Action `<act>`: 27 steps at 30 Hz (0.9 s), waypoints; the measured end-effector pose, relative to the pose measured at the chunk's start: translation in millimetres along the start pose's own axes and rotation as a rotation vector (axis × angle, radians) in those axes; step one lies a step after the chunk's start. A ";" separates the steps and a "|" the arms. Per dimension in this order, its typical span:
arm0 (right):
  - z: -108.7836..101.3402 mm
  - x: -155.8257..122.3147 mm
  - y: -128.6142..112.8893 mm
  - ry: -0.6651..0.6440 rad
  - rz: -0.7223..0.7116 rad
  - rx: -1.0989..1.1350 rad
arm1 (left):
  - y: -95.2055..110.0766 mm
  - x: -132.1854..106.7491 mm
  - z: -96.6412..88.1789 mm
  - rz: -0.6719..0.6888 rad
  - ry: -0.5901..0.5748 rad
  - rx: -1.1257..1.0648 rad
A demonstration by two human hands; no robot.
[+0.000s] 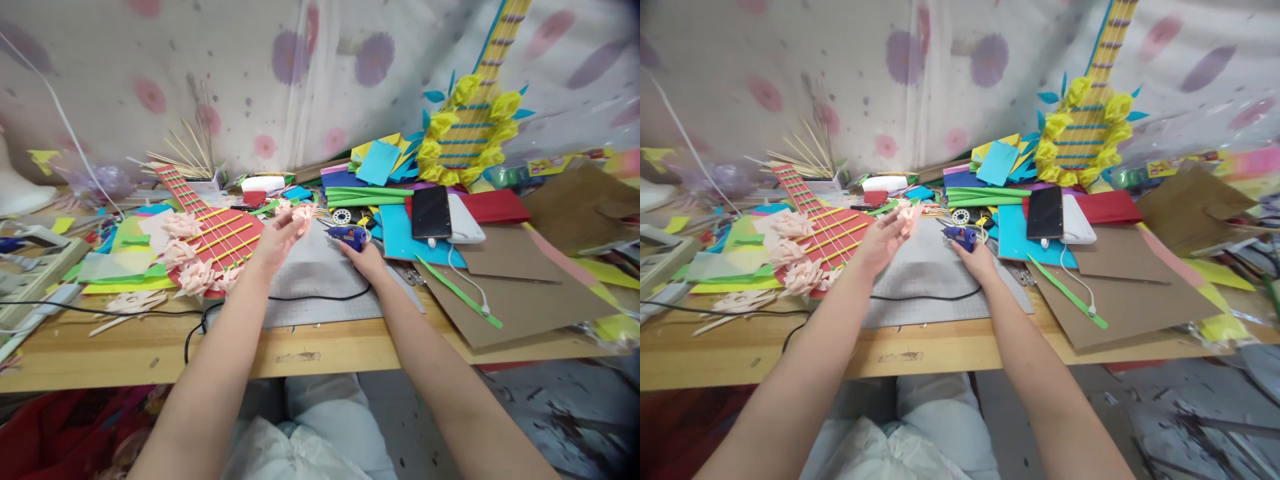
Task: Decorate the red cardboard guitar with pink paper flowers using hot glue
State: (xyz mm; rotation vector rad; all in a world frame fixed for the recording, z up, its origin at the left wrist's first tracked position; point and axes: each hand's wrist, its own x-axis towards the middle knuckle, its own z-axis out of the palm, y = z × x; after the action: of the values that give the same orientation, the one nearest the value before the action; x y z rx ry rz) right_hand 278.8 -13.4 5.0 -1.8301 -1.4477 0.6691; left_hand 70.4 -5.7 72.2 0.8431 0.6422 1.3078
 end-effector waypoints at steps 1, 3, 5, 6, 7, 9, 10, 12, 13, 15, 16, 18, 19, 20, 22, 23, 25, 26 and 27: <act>0.2 -0.1 -0.2 0.008 0.009 -0.014 | 13.4 1.1 2.8 0.041 -0.026 0.052; 0.7 -0.2 -0.7 0.023 0.026 -0.050 | 38.4 1.0 5.9 0.088 -0.087 0.185; 1.1 -0.3 -1.4 0.034 0.026 -0.091 | 56.4 -3.5 4.2 0.125 -0.110 0.338; 1.3 -0.3 -1.6 0.038 0.021 -0.108 | 61.8 -7.4 1.5 0.135 -0.116 0.421; 1.5 -0.3 -1.8 0.042 0.013 -0.121 | 64.9 -12.1 -2.5 0.150 -0.123 0.518; 1.9 -0.3 -1.7 0.048 0.001 -0.138 | 64.9 -22.7 -13.3 0.201 -0.171 0.774; 2.1 -0.3 -1.4 0.048 -0.001 -0.144 | 62.8 -27.8 -19.6 0.231 -0.219 0.924; 2.5 -0.1 -0.4 0.050 -0.003 -0.148 | 56.9 -36.2 -33.0 0.263 -0.352 1.207; 2.7 0.1 0.1 0.052 -0.008 -0.145 | 53.9 -39.1 -39.3 0.270 -0.421 1.320; 3.0 0.4 1.2 0.061 -0.028 -0.131 | 49.8 -42.4 -49.9 0.292 -0.534 1.510; 3.2 0.6 1.6 0.066 -0.038 -0.121 | 48.9 -43.0 -53.7 0.307 -0.574 1.591; 3.4 1.1 2.4 0.068 -0.044 -0.109 | 49.2 -43.1 -58.0 0.326 -0.621 1.719; 3.5 1.3 2.6 0.067 -0.042 -0.105 | 50.2 -42.9 -58.7 0.324 -0.634 1.768; 3.5 1.4 2.7 0.064 -0.038 -0.102 | 51.4 -42.6 -58.8 0.317 -0.641 1.811; 3.2 1.1 2.0 0.056 -0.029 -0.097 | 53.8 -41.8 -58.2 0.292 -0.652 1.875; 2.9 0.7 1.2 0.053 -0.026 -0.095 | 54.7 -41.2 -58.2 0.279 -0.655 1.896; 1.9 -0.6 -1.1 0.043 -0.020 -0.094 | 55.5 -39.3 -59.8 0.261 -0.654 1.923; 1.3 -1.4 -2.5 0.038 -0.015 -0.097 | 55.5 -38.1 -61.4 0.257 -0.653 1.935; 0.8 -2.2 -3.9 0.033 -0.010 -0.104 | 55.3 -36.7 -63.5 0.253 -0.652 1.949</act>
State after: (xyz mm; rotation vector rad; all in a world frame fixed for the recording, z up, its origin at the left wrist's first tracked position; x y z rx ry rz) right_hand 275.3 -14.8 7.6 -1.9026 -1.4943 0.5654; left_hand -18.2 -28.4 80.4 2.7858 1.1986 0.1040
